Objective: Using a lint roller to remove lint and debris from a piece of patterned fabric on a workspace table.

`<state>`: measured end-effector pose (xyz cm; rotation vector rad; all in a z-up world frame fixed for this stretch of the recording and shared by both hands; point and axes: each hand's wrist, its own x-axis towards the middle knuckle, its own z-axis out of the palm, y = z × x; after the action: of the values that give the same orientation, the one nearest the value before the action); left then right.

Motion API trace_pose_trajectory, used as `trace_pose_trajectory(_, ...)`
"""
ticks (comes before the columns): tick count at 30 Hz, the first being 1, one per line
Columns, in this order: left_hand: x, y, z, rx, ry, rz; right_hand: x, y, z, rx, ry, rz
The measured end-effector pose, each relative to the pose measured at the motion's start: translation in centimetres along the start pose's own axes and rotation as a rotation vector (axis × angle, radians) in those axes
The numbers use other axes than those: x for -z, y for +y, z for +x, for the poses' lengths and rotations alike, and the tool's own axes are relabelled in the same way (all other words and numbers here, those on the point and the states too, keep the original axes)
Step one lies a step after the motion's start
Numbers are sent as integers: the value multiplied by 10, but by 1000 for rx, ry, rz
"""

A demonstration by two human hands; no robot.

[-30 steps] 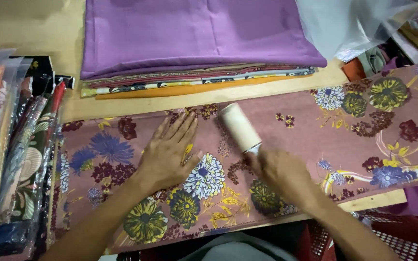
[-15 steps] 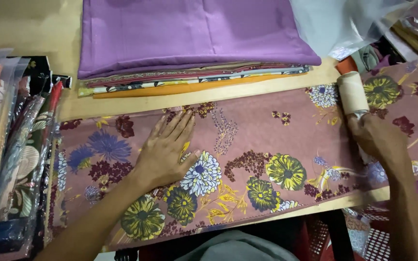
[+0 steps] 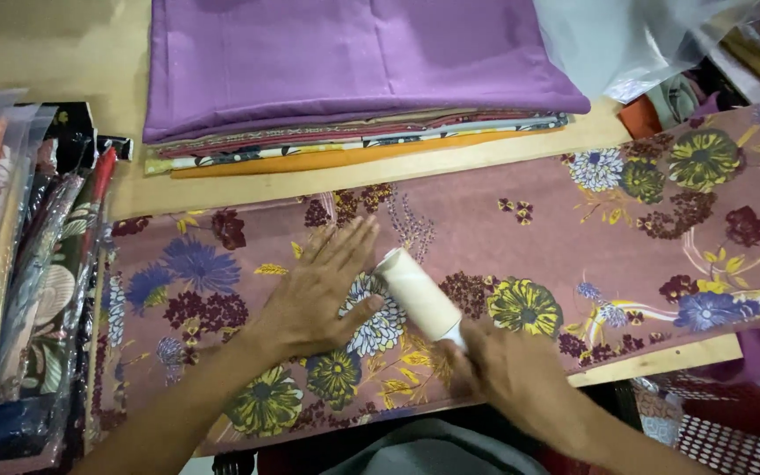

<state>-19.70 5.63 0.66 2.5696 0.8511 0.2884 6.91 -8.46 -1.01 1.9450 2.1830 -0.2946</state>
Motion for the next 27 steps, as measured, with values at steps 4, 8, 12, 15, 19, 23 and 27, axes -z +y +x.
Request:
trace_pose_trajectory(4, -29, -21, -5, -111, 269, 871, 34, 33, 15, -53, 36, 122)
trace_pose_trajectory(8, -26, -19, -5, -113, 259, 866, 68, 77, 30, -413, -156, 180)
trace_pose_trajectory(12, -27, -20, -5, -128, 269, 844, 72, 152, 36, -654, -139, 110)
trace_pose_trajectory(15, -27, -19, -4, -136, 266, 813, 80, 188, 31, -733, -160, 182)
trace_pose_trajectory(19, -29, -19, -5, -136, 285, 848, 66, 214, 24, -788, -53, 6)
trace_pose_trajectory(23, -27, -19, -4, -135, 294, 850, 68, 166, 21, -763, 3, 54)
trace_pose_trajectory(27, -31, -19, -3, -49, 336, 953, 85, 60, 16, -694, -227, 188)
